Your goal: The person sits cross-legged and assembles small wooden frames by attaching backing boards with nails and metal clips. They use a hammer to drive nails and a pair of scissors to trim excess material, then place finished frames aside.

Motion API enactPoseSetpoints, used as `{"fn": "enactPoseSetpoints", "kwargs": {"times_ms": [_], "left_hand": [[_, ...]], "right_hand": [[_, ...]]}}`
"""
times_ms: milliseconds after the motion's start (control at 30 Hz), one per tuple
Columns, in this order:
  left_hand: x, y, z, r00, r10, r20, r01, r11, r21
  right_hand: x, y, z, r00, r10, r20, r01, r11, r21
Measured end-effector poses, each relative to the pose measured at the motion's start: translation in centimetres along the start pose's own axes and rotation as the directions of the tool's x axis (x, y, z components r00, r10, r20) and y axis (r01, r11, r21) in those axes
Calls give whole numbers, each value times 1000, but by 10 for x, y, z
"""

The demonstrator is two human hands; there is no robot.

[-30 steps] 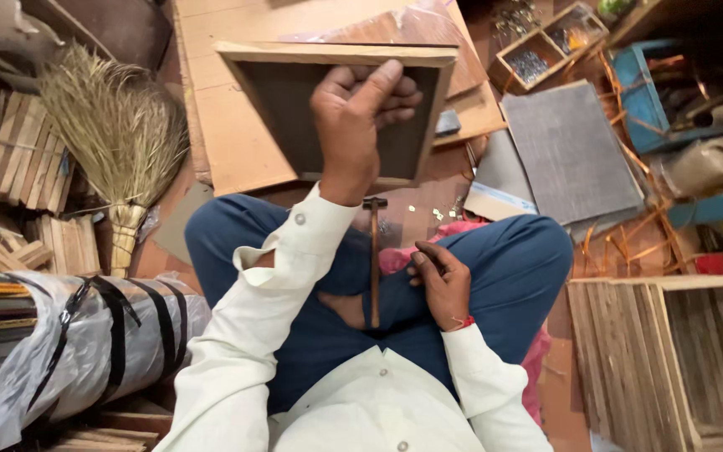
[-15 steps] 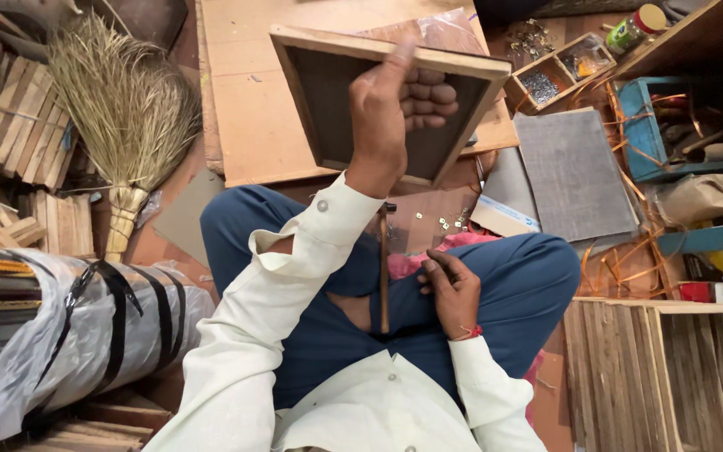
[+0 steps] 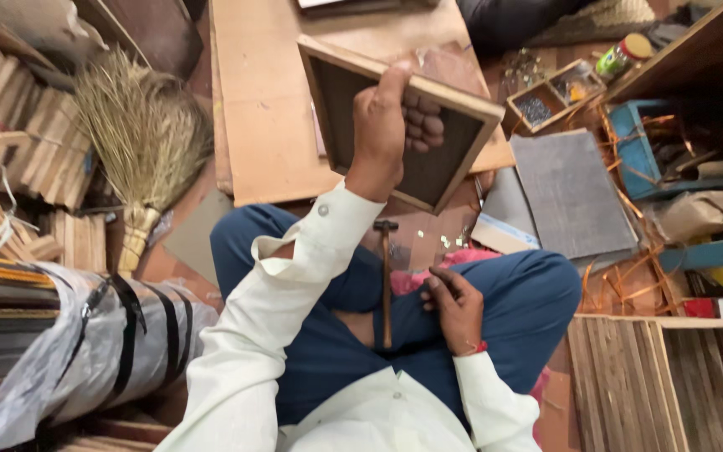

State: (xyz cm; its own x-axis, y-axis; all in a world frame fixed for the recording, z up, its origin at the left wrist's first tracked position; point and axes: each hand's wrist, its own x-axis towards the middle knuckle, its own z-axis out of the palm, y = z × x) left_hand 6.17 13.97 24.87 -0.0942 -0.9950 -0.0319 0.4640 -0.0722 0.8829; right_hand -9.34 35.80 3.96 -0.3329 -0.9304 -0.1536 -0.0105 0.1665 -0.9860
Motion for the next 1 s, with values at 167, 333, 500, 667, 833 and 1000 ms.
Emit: {"fn": "enactPoseSetpoints", "kwargs": {"times_ms": [167,333,500,667,833,1000], "left_hand": [[6,17,14,997,69,35,-70,997,19],[33,29,24,962,245,121,-243,970,-29],[26,-29,9,870,416,265,-434,901,9],[8,-105,-34,906,307,292,-282,951,-125],[-43,-189,-81,949,-216,229,247,962,-119],[-30,-245,-114,846,-515,138,532,832,-157]], "right_hand": [[1,-3,1,1000,5,-1,-5,1000,22],[2,1,-1,1000,19,-4,-19,1000,25],[0,8,-7,999,32,31,-34,997,73],[-4,4,-11,999,48,21,-50,995,86],[-5,-6,-12,997,65,44,-67,997,45],[-1,-11,-13,994,91,59,-95,994,54]]}}
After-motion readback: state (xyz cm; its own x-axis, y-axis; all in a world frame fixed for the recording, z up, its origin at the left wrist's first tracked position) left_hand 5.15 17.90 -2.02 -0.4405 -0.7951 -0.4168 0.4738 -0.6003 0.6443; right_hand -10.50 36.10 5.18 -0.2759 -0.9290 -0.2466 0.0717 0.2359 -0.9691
